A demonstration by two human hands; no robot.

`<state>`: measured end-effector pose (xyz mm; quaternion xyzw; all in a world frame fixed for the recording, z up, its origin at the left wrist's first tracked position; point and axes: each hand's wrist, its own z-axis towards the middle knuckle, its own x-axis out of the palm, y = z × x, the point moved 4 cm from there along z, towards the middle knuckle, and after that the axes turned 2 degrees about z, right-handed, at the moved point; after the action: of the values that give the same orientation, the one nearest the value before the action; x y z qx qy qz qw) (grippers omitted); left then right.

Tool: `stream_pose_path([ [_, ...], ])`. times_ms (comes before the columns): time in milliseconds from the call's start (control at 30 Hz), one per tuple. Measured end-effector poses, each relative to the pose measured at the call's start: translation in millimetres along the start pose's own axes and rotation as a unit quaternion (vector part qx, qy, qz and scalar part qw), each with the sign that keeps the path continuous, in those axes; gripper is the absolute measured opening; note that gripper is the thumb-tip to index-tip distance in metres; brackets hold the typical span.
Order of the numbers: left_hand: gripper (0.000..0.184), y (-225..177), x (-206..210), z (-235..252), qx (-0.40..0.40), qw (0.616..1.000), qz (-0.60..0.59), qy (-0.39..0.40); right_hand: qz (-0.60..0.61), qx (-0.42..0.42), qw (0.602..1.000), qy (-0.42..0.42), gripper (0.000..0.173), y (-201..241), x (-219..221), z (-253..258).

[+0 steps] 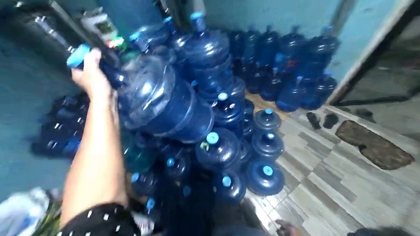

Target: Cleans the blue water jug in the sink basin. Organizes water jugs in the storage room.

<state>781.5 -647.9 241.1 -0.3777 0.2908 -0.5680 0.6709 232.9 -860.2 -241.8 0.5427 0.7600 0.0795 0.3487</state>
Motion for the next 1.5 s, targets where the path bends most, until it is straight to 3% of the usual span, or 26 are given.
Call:
stream_pose_path([
  [67, 0.049, -16.3, -18.0, 4.7, 0.005, 1.0, 0.021, 0.0, 0.003, -0.024, 1.0, -0.001, 0.046, -15.1, 5.5, 11.9],
  [200, 0.007, -21.9, -57.9, 10.5, 0.029, 0.993, 0.11, 0.041, -0.016, 0.011, 0.999, 0.031, 0.045, -10.9, 3.7, 9.3],
  [300, 0.005, -9.8, -80.9, -15.1, 0.029, 0.99, 0.123, 0.066, -0.043, 0.017, 0.999, 0.017, 0.044, -23.9, 7.3, 11.3],
  [367, 0.042, 13.0, -99.8, -37.6, 0.008, 0.988, 0.145, 0.053, -0.046, 0.023, 0.999, 0.017, 0.044, -22.1, 3.5, 8.5],
  [433, 0.056, 42.3, -122.9, -63.0, -0.004, 0.981, 0.191, 0.039, -0.038, 0.022, 0.999, 0.018, 0.045, -19.5, -1.1, 5.1],
  [600, 0.066, 140.5, -188.3, -114.5, -0.079, 0.949, 0.306, -0.018, -0.001, 0.071, 0.997, 0.024, 0.046, -0.3, -16.0, -12.5],
  [767, 0.073, 229.8, -242.2, -173.2, -0.123, 0.948, 0.265, -0.128, -0.036, 0.083, 0.996, 0.02, 0.048, 0.6, -25.0, -14.2],
  [933, 0.076, 269.5, -279.8, -210.9, -0.207, 0.935, 0.264, -0.119, -0.041, 0.07, 0.996, 0.031, 0.05, -2.4, -28.9, -7.3],
  [1067, 0.077, 279.5, -285.3, -240.4, -0.301, 0.909, 0.286, -0.033, -0.039, 0.039, 0.997, 0.052, 0.049, -2.4, -27.5, 7.0],
  [1167, 0.078, 268.4, -278.0, -236.4, -0.32, 0.897, 0.306, 0.003, -0.051, 0.043, 0.997, 0.041, 0.046, -7.9, -33.3, 16.8],
  [1267, 0.08, 241.6, -280.7, -217.2, -0.248, 0.916, 0.311, -0.049, -0.044, 0.05, 0.998, 0.014, 0.045, -16.5, -48.4, 30.2],
  [1367, 0.064, 209.9, -260.2, -190.8, -0.187, 0.917, 0.33, -0.124, -0.033, 0.076, 0.996, -0.045, 0.044, -41.0, -71.5, 38.4],
  [1500, 0.039, 165.0, -183.4, -157.3, -0.114, 0.935, 0.334, -0.046, 0.003, 0.114, 0.985, -0.127, 0.046, -77.3, -108.8, 47.7],
])
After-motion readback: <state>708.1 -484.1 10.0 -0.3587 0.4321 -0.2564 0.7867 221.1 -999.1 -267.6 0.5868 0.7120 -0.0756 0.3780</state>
